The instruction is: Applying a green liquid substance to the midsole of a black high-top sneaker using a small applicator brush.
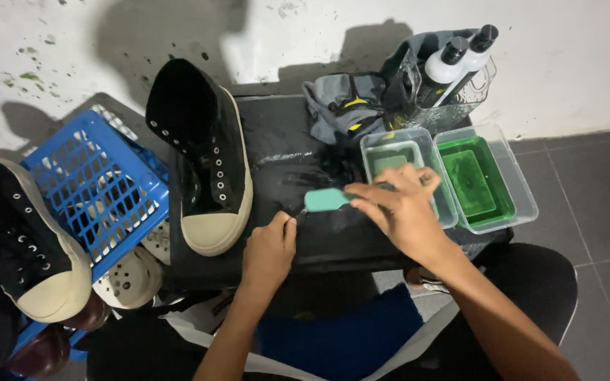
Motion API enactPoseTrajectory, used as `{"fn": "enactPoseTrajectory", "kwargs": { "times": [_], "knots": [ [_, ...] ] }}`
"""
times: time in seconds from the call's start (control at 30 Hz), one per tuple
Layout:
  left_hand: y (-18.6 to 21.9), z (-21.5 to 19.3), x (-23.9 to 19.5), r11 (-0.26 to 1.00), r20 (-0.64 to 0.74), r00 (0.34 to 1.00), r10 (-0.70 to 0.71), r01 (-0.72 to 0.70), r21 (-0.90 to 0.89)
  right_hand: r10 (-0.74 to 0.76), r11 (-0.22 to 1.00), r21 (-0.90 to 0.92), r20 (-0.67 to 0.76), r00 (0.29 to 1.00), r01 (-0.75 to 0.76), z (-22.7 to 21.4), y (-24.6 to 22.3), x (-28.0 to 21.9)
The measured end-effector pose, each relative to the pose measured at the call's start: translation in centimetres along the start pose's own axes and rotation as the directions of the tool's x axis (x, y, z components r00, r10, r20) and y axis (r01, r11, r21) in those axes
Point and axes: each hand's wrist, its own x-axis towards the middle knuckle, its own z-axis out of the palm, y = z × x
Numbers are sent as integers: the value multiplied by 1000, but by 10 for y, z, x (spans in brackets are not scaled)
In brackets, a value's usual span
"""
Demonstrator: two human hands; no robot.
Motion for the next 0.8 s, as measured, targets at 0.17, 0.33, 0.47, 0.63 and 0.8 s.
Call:
{"fn": "enactPoseTrajectory", "kwargs": {
  "times": [0.17,0.33,0.47,0.63,0.8],
  "knots": [
    [-7,6,4,999,23,1000,-20,19,49,-16,998,-68,-2,1000,15,8,4,1],
    [-4,4,2,997,28,998,-61,60,43,32,997,-66,-46,998,-35,4,10,-2],
    [-7,7,2,1000,-3,1000,-2,2,29,25,998,56,-37,999,-23,0,-2,2],
    [-6,8,-2,999,-9,1000,14,-14,48,16,996,91,-44,999,-12,-2,-7,3],
    [-13,13,6,996,-22,999,26,-24,88,20,995,98,1,1000,-20,-5,-5,8]
  ]
}}
